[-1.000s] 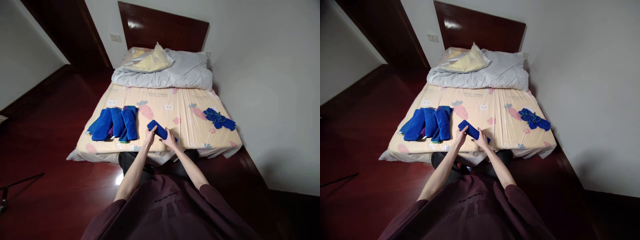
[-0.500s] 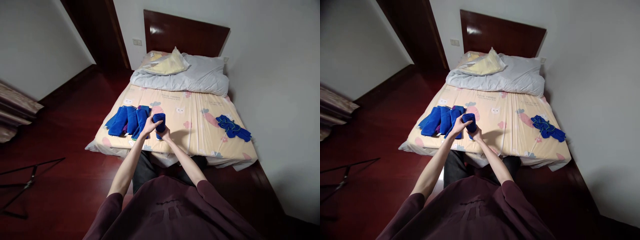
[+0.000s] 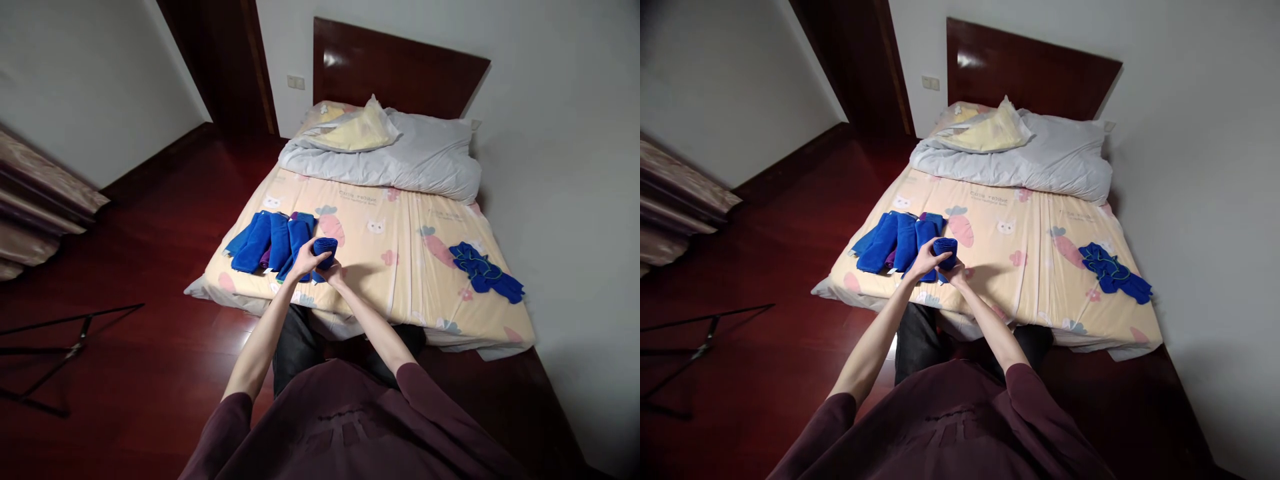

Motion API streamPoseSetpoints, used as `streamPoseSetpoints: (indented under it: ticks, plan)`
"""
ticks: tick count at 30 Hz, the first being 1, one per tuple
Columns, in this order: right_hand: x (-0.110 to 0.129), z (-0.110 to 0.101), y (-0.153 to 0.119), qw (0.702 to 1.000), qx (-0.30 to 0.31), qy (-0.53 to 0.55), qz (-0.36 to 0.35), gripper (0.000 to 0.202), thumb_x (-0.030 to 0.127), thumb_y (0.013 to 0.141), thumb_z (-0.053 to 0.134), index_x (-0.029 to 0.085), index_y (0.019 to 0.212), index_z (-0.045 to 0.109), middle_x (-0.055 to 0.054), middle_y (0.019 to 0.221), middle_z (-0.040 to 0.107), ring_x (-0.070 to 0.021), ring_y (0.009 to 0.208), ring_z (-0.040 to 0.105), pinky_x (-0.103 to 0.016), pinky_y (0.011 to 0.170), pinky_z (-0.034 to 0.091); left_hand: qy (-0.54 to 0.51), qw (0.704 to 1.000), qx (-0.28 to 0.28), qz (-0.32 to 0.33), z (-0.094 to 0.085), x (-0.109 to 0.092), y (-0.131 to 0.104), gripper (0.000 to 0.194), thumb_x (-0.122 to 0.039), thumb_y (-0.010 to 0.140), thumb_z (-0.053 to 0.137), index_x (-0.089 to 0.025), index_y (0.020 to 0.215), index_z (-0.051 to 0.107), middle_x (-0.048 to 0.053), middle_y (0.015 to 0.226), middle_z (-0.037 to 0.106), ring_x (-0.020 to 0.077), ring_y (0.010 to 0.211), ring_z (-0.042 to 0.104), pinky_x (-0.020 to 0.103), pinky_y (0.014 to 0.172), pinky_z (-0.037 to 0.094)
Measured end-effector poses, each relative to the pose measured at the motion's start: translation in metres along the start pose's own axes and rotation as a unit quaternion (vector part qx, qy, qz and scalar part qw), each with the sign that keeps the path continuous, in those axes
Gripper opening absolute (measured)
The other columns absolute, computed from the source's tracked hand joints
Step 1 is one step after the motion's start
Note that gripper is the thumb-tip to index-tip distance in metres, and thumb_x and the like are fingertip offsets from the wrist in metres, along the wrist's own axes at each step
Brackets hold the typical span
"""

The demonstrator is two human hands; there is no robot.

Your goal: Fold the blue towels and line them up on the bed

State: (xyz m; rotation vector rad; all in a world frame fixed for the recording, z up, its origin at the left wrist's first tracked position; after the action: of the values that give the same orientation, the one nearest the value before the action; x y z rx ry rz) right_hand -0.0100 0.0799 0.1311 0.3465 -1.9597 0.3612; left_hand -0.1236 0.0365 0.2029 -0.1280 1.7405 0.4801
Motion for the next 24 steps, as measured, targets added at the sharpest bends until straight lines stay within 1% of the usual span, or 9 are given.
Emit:
streamPoseSetpoints:
  ticks: [4, 8, 12, 16, 19, 24]
  plan:
    - [0.002, 0.0, -0.001, 1.0, -0.002, -0.01, 0.005, 0.057, 0.037, 0.07, 0.092, 0.012, 0.115, 0.068, -0.005, 0.082, 0.078, -0.0244, 0.087, 0.071, -0.034, 0.079, 0.062, -0.004, 1.0, -0.004, -0.025, 0.004, 0.016, -0.003, 0.052, -0.035, 0.063, 0.092, -0.016, 0.108, 0.074, 0.009, 0.105, 0.075, 0.0292, 0.102, 0.069, 0.044, 0.1, 0.053]
    - [0.003, 0.001, 0.0, 1.0, 0.01, 0.005, -0.009, 0.056, 0.029, 0.069, 0.093, 0.012, 0.116, 0.068, -0.005, 0.08, 0.077, -0.0255, 0.088, 0.072, -0.033, 0.082, 0.061, -0.002, 1.0, -0.007, -0.023, 0.006, 0.025, -0.004, 0.056, -0.036, 0.064, 0.092, -0.014, 0.111, 0.073, 0.011, 0.109, 0.075, 0.0303, 0.105, 0.069, 0.046, 0.102, 0.053]
    - [0.002, -0.001, -0.001, 1.0, 0.01, 0.012, -0.017, 0.058, 0.027, 0.066, 0.094, 0.013, 0.116, 0.069, -0.008, 0.086, 0.079, -0.0281, 0.09, 0.074, -0.033, 0.08, 0.061, 0.016, 1.0, -0.001, -0.017, 0.005, 0.028, -0.003, 0.058, -0.042, 0.068, 0.088, -0.012, 0.114, 0.071, 0.012, 0.113, 0.075, 0.0289, 0.107, 0.07, 0.045, 0.102, 0.054]
    - [0.0, -0.004, -0.005, 1.0, -0.008, 0.01, -0.024, 0.061, 0.03, 0.068, 0.092, 0.012, 0.12, 0.068, -0.01, 0.094, 0.08, -0.0271, 0.09, 0.073, -0.032, 0.08, 0.061, 0.033, 0.999, 0.001, -0.025, 0.003, 0.029, -0.003, 0.06, -0.045, 0.069, 0.087, -0.01, 0.115, 0.07, 0.013, 0.114, 0.075, 0.0274, 0.106, 0.07, 0.044, 0.1, 0.055]
    - [0.0, -0.006, -0.007, 0.999, -0.009, 0.015, -0.027, 0.061, 0.029, 0.068, 0.092, 0.012, 0.122, 0.067, -0.01, 0.097, 0.079, -0.0267, 0.09, 0.073, -0.033, 0.079, 0.061, 0.031, 0.999, -0.003, -0.023, 0.003, 0.03, -0.003, 0.06, -0.046, 0.069, 0.087, -0.01, 0.114, 0.07, 0.013, 0.113, 0.075, 0.0272, 0.104, 0.07, 0.044, 0.099, 0.056]
    - [0.005, -0.006, -0.01, 0.999, 0.005, 0.009, -0.038, 0.059, 0.029, 0.07, 0.092, 0.011, 0.121, 0.067, -0.009, 0.093, 0.079, -0.0266, 0.093, 0.073, -0.033, 0.081, 0.059, 0.027, 0.999, -0.003, -0.027, 0.003, 0.032, -0.002, 0.061, -0.047, 0.068, 0.087, -0.01, 0.113, 0.07, 0.013, 0.111, 0.076, 0.0276, 0.103, 0.07, 0.044, 0.097, 0.057]
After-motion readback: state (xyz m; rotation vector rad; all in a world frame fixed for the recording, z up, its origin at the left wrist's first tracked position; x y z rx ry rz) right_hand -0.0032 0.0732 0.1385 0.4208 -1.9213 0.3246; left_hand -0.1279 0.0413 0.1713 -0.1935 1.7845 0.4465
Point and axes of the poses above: each hand's wrist, its own y-axis towards the middle knuckle, its own z-axis out of the palm, x = y × z, the point moved 3 cm from there along y, towards the middle knuckle
